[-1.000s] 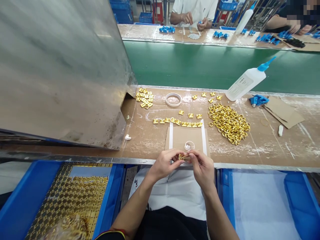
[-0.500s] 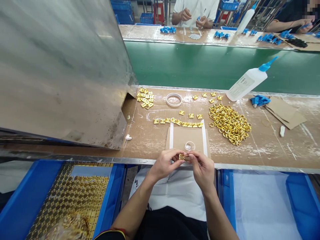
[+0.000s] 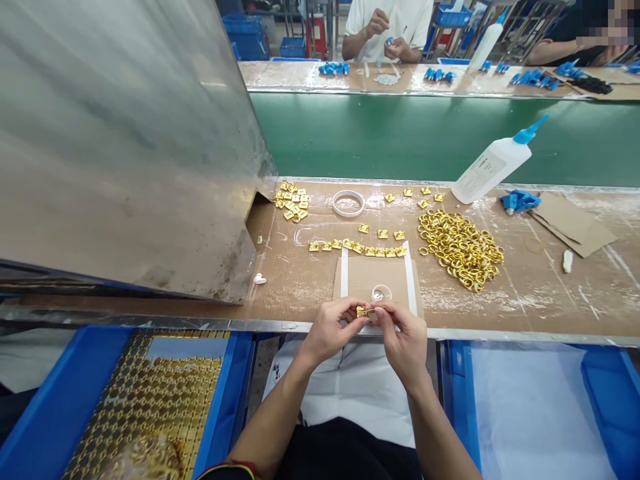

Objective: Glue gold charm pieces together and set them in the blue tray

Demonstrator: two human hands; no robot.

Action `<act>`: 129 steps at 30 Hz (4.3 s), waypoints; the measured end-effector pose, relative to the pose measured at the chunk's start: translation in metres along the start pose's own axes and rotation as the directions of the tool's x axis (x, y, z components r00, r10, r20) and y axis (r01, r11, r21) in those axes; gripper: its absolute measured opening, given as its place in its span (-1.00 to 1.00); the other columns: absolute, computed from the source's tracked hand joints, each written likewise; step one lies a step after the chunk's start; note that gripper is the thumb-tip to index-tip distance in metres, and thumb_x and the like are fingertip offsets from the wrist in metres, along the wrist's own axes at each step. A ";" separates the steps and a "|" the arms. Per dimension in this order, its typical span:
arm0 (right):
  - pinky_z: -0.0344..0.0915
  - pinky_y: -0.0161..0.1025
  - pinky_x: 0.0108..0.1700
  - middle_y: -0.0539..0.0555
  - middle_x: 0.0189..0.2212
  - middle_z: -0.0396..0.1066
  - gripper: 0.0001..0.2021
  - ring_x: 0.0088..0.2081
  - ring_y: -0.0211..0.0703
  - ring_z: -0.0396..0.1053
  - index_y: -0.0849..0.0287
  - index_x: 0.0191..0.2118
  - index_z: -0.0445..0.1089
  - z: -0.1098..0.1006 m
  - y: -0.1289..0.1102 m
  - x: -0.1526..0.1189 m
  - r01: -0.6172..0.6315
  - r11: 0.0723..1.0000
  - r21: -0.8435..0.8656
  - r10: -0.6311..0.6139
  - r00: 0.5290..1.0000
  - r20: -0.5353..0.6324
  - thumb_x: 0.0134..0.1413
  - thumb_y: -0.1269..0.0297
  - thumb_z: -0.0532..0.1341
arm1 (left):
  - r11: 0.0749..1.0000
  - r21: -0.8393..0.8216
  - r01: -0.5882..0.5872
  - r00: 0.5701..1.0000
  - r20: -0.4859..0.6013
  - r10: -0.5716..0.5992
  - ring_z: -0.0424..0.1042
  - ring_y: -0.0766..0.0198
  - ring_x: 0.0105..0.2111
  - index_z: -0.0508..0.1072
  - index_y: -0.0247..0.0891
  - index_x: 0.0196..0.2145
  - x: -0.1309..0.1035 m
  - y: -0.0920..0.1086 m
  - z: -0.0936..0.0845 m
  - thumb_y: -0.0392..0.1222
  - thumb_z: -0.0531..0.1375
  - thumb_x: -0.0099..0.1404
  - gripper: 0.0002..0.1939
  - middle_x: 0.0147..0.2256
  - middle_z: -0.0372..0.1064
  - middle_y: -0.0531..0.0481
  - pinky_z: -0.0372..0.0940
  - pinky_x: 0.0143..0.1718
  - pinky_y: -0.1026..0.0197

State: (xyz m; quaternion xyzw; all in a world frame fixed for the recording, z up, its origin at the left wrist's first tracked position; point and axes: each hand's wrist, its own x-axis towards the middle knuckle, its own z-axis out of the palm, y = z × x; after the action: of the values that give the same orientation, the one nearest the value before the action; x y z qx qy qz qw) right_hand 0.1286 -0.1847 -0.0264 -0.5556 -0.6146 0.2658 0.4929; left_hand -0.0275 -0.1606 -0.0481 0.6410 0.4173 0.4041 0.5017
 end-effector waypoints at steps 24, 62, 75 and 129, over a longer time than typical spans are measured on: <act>0.49 -0.30 -0.38 0.04 -0.40 0.62 -0.81 -0.40 -0.13 0.59 0.10 -0.29 0.53 0.004 0.004 -0.002 0.011 1.000 0.029 -0.010 1.000 -0.028 0.32 0.34 0.16 | 1.000 0.019 -0.023 1.000 -0.014 0.023 0.46 0.32 -0.47 0.56 -0.29 -0.18 0.000 0.000 0.001 -0.25 0.25 0.29 -0.85 -0.43 0.52 0.00 0.33 -0.45 0.35; 0.46 -0.37 -0.45 0.00 -0.43 0.55 -0.81 -0.52 -0.24 0.52 0.10 -0.25 0.46 0.002 0.003 -0.004 0.079 0.997 -0.019 -0.080 0.996 -0.028 0.38 0.35 0.12 | 0.997 0.057 -0.049 0.998 -0.029 0.051 0.48 0.30 -0.47 0.57 -0.28 -0.16 0.000 0.002 0.002 -0.22 0.24 0.30 -0.83 -0.41 0.54 -0.01 0.37 -0.43 0.33; 0.49 -0.32 -0.51 0.04 -0.43 0.56 -0.74 -0.56 -0.20 0.52 0.08 -0.26 0.48 -0.001 0.003 -0.003 0.057 0.998 -0.019 -0.057 0.998 0.014 0.41 0.17 0.09 | 0.996 0.079 -0.047 0.999 -0.023 0.049 0.46 0.29 -0.45 0.56 -0.28 -0.17 -0.001 0.001 0.002 -0.21 0.23 0.31 -0.84 -0.41 0.52 -0.02 0.38 -0.40 0.31; 0.43 -0.18 -0.25 0.08 -0.34 0.54 -0.81 -0.28 -0.09 0.51 0.12 -0.29 0.51 -0.013 0.038 0.019 0.045 0.999 0.012 -0.042 0.978 -0.206 0.33 0.24 0.19 | 0.994 0.112 -0.019 1.000 -0.017 0.021 0.41 0.30 -0.48 0.57 -0.26 -0.19 -0.002 0.000 -0.001 -0.14 0.25 0.32 -0.82 -0.45 0.49 0.01 0.35 -0.40 0.29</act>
State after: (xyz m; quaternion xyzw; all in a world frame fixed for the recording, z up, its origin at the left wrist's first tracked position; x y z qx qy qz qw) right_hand 0.1589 -0.1602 -0.0489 -0.5624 -0.5700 0.2014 0.5641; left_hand -0.0286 -0.1621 -0.0483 0.6686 0.4373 0.3908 0.4572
